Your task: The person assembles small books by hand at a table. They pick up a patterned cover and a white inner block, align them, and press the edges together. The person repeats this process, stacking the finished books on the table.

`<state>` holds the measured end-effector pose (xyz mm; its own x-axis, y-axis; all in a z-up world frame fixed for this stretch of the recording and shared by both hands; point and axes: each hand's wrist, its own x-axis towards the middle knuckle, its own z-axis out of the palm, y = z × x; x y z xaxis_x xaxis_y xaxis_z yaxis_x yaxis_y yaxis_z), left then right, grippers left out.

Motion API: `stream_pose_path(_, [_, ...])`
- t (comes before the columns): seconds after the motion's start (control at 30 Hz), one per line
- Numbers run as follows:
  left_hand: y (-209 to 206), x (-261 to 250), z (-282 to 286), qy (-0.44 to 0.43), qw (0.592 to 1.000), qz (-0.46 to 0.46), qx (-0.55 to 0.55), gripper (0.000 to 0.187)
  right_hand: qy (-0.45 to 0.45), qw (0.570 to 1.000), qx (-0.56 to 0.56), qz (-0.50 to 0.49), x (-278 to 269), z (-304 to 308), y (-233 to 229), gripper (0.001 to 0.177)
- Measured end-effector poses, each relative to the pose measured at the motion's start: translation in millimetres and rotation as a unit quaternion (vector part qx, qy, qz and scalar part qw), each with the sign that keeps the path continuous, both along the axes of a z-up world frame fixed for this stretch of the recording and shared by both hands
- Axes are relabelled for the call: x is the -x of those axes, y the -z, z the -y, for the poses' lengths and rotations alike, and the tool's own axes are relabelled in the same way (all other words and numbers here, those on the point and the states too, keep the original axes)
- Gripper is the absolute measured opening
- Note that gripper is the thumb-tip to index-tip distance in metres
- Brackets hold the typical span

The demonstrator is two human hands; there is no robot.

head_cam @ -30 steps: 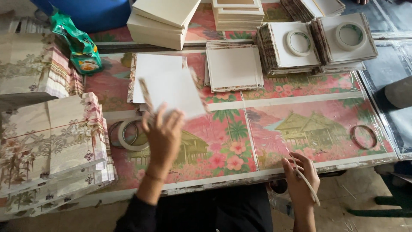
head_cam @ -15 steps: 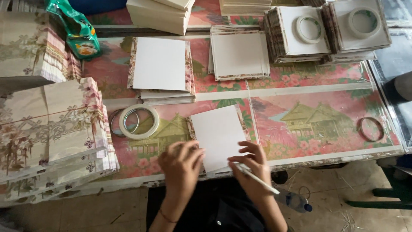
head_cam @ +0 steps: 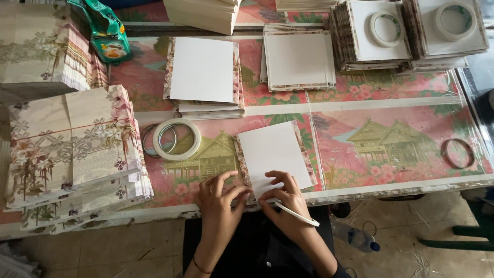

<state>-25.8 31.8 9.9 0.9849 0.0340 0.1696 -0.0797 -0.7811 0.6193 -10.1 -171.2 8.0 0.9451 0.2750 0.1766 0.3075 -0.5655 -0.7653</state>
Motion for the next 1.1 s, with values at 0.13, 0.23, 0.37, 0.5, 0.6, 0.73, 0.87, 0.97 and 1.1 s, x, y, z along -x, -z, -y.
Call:
stream_pose_path(0.13, [2.9,-0.5,0.2,-0.005,1.000,-0.015,-0.002,0.012,0.000,1.000,0.007,0.010,-2.5,-1.6,2.4,0.002])
stream_pose_path(0.23, [2.4,-2.5,0.5,-0.009,0.999,-0.031,-0.006,0.021,-0.002,1.000,0.024,0.016,-2.6,-1.3,5.2,0.003])
stream_pose_path(0.37, [1.6,-4.8,1.1,-0.014,0.998,-0.063,-0.009,0.027,-0.009,1.000,0.003,0.012,-1.5,4.9,5.8,0.008])
stream_pose_path(0.5, [2.7,-6.8,2.3,-0.017,0.996,-0.084,-0.021,0.023,0.037,0.998,0.029,0.027,-6.9,37.2,7.2,0.025])
stream_pose_path(0.6, [9.3,-5.5,2.0,-0.024,0.997,-0.076,0.001,0.027,0.091,0.995,-0.021,0.033,-16.3,77.9,-13.0,0.008])
stream_pose_path(0.73, [11.0,-5.8,2.1,-0.027,0.997,-0.073,-0.020,0.028,0.138,0.986,0.040,0.078,-20.9,109.8,-22.7,0.009])
stream_pose_path(0.87, [16.0,-6.4,2.5,-0.039,0.996,-0.076,-0.036,0.030,0.191,0.980,0.056,0.023,-20.8,110.5,-14.7,0.013])
stream_pose_path(0.97, [15.4,-7.1,2.3,-0.034,0.995,-0.081,-0.040,0.029,0.203,0.977,0.058,0.033,-21.4,109.7,-3.9,0.014])
stream_pose_path(1.1, [13.7,-6.9,2.5,-0.031,0.994,-0.092,-0.039,0.029,0.209,0.975,0.067,0.041,-22.0,110.8,11.2,0.014])
